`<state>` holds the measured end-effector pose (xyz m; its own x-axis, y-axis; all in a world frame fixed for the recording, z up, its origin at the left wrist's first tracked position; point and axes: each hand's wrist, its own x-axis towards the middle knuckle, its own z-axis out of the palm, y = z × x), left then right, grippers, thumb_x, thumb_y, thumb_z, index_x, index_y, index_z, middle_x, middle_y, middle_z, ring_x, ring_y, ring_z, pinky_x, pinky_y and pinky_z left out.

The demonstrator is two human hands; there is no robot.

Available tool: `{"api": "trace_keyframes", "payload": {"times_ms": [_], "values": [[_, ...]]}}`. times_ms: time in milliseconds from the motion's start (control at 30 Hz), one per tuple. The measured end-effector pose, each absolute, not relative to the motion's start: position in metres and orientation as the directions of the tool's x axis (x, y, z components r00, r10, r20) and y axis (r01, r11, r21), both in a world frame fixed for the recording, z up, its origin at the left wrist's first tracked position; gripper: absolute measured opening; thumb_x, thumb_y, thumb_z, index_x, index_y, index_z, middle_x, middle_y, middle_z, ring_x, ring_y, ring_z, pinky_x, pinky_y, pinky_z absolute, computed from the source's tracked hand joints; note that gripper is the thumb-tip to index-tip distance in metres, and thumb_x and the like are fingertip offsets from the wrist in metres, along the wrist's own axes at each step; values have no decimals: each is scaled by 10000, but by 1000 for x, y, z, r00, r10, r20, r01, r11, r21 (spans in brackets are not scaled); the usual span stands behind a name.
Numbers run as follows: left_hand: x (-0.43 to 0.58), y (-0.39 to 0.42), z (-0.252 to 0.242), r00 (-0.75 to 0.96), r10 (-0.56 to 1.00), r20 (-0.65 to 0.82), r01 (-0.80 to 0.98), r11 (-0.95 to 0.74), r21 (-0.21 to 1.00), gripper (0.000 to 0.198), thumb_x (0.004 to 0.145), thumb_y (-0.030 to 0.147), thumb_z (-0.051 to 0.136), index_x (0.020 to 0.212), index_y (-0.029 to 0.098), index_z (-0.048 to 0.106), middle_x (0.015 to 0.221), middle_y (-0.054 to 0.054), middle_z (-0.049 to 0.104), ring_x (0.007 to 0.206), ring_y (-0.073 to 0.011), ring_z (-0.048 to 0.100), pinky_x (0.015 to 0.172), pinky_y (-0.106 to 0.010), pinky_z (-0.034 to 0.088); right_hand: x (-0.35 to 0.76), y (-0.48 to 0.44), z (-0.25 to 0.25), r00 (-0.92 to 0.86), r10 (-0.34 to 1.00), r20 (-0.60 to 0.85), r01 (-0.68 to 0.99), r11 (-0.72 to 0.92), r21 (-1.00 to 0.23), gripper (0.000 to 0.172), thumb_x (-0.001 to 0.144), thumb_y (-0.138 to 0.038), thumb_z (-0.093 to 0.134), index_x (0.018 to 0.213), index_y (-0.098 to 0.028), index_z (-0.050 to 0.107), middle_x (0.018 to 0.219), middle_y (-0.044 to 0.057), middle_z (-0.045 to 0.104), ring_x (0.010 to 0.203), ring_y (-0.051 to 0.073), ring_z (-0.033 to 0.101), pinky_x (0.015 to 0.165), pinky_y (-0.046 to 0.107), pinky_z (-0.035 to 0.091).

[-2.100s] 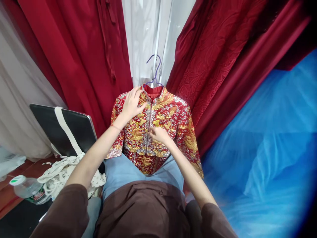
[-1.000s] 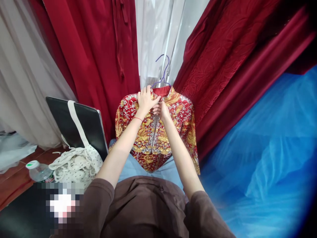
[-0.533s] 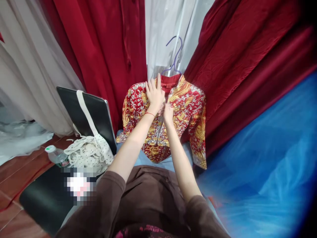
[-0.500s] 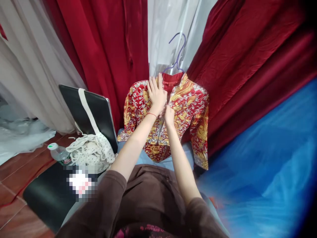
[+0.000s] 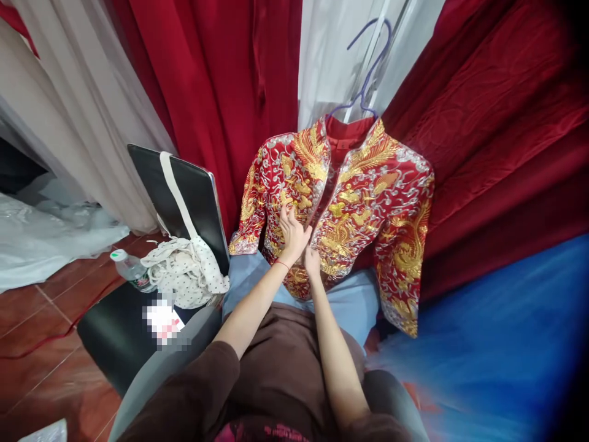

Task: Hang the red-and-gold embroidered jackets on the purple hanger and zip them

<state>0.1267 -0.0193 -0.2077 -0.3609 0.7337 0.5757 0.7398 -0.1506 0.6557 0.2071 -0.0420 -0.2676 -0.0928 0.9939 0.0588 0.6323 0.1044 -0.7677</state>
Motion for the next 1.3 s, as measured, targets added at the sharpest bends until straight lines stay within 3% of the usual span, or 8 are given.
{"api": "trace_keyframes", "payload": {"times_ms": [233, 500, 667, 800, 933, 1100, 1200, 1300], "values": [[108, -29, -224, -241, 865, 440, 814, -66, 576, 205, 941, 313, 533, 1040, 143, 592, 1161, -200, 628, 1199, -319, 580, 1045, -448, 450, 204, -47, -314, -105, 985, -135, 550, -56, -833, 541, 966, -287, 117, 608, -219, 516, 693, 142, 714, 622, 188, 680, 638, 270, 546], [93, -26, -234, -274, 894, 354, 822, 27, 569, 272, 1002, 264, 387, 1158, 143, 574, 1152, -179, 696, 1090, -266, 672, 883, -337, 506, 204, -47, -307, -43, 978, -203, 712, -113, -693, 624, 1000, -289, 157, 659, -168, 666, 802, 178, 753, 800, 203, 733, 789, 280, 546], [36, -29, -223, -413, 880, 235, 783, 212, 584, 323, 1008, 284, 347, 1203, 146, 565, 1033, -179, 731, 954, -292, 715, 834, -380, 521, 221, -55, -287, 93, 970, -224, 835, -199, -513, 551, 992, -272, 226, 949, -98, 746, 952, 254, 747, 959, 274, 742, 823, 363, 551], [15, -30, -197, -396, 816, 420, 800, 82, 594, 365, 904, 279, 549, 1230, 117, 533, 1160, -193, 684, 1123, -319, 648, 973, -449, 498, 225, -52, -241, 46, 979, -199, 866, -138, -481, 487, 1002, -360, 328, 965, -105, 741, 973, 228, 750, 966, 276, 734, 840, 354, 538], [39, -13, -140, -335, 658, 674, 848, -101, 520, 749, 803, 351, 711, 1416, 61, 392, 1455, -281, 464, 1380, -394, 444, 1119, -536, 388, 209, -37, -147, 28, 983, 182, 873, 65, -484, 500, 1025, -444, 284, 1100, -158, 688, 1081, 181, 723, 1025, 271, 686, 903, 370, 501], [72, 5, -67, -227, 596, 771, 893, -189, 409, 904, 869, 461, 647, 1570, 93, 209, 1653, -265, 156, 1546, -394, 138, 1199, -556, 263, 192, -6, -19, -99, 630, 770, 894, 396, -209, 409, 997, -294, 336, 1265, -110, 584, 1243, 218, 604, 1222, 341, 519, 1010, 503, 422], [63, 9, -35, -314, 757, 573, 913, 75, 401, 867, 888, 436, 630, 1561, 33, 261, 1587, -294, 323, 1488, -408, 303, 1167, -512, 325, 202, 16, 20, -130, 584, 801, 940, 330, -89, 530, 948, -256, 443, 1439, -60, 411, 1377, 274, 481, 1330, 415, 370, 1035, 615, 344], [24, 19, -4, -340, 900, 273, 922, 261, 287, 552, 858, 307, 665, 1327, 24, 590, 1277, -276, 648, 1240, -382, 596, 1044, -467, 438, 226, 36, 24, -98, 618, 780, 952, 287, -107, 611, 922, -270, 479, 1454, 3, 349, 1335, 307, 477, 1272, 424, 420, 1018, 607, 360]]}}
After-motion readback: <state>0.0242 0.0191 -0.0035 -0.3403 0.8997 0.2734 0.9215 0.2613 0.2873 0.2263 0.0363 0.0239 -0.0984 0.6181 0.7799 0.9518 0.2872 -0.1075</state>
